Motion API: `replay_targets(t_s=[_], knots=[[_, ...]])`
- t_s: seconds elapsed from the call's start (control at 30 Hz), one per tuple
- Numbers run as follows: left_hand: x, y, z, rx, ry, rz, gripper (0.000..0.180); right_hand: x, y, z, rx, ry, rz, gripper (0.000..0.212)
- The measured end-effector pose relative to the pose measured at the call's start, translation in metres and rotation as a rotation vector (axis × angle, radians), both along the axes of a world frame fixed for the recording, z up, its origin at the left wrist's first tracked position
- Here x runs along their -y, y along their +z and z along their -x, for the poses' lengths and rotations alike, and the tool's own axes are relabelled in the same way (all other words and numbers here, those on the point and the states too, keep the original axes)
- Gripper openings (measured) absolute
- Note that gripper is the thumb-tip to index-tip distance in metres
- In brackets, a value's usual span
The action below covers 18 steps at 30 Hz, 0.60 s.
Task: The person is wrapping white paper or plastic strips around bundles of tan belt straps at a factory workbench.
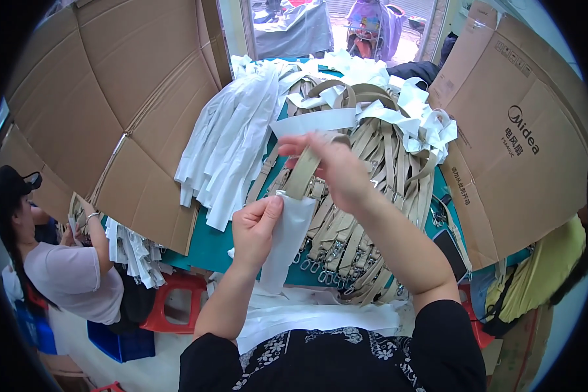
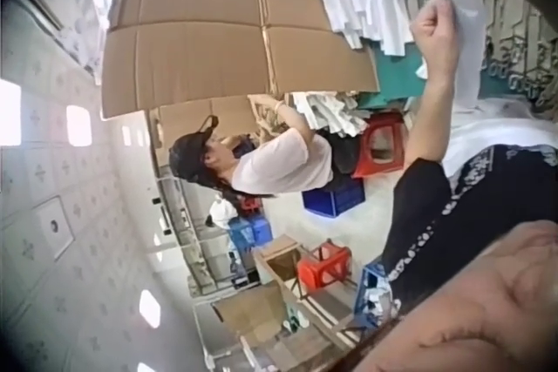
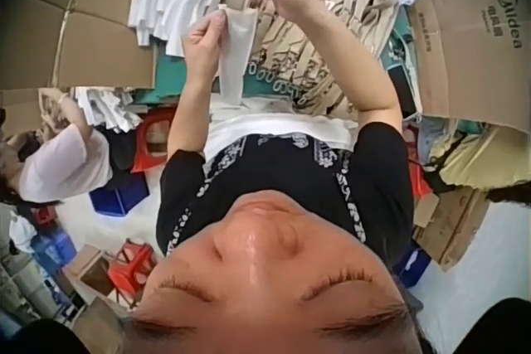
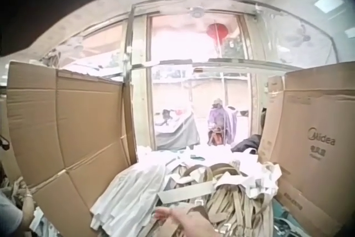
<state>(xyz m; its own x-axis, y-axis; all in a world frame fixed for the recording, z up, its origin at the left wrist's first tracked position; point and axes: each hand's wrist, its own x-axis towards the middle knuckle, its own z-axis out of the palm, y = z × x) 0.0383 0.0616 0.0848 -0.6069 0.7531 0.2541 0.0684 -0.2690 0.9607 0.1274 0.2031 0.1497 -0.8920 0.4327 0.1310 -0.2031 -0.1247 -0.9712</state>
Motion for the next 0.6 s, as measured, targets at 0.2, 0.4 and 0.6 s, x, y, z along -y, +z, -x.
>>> replay_targets(t_s=[0.2,0.4,0.6], knots=[[-0.001,0.019,-0.001,0.066,-0.006,-0.095,0.023,0.017,-0.017,-0.009,0.017,0.084,-0.556,0.037],[-0.007,0.097,0.031,-0.532,0.227,-0.03,0.022,-0.017,0.067,0.014,-0.327,0.263,0.645,0.053],[0.092,0.215,0.098,-1.028,0.245,0.555,0.023,-0.013,0.109,0.025,-0.274,-0.034,0.75,0.032]])
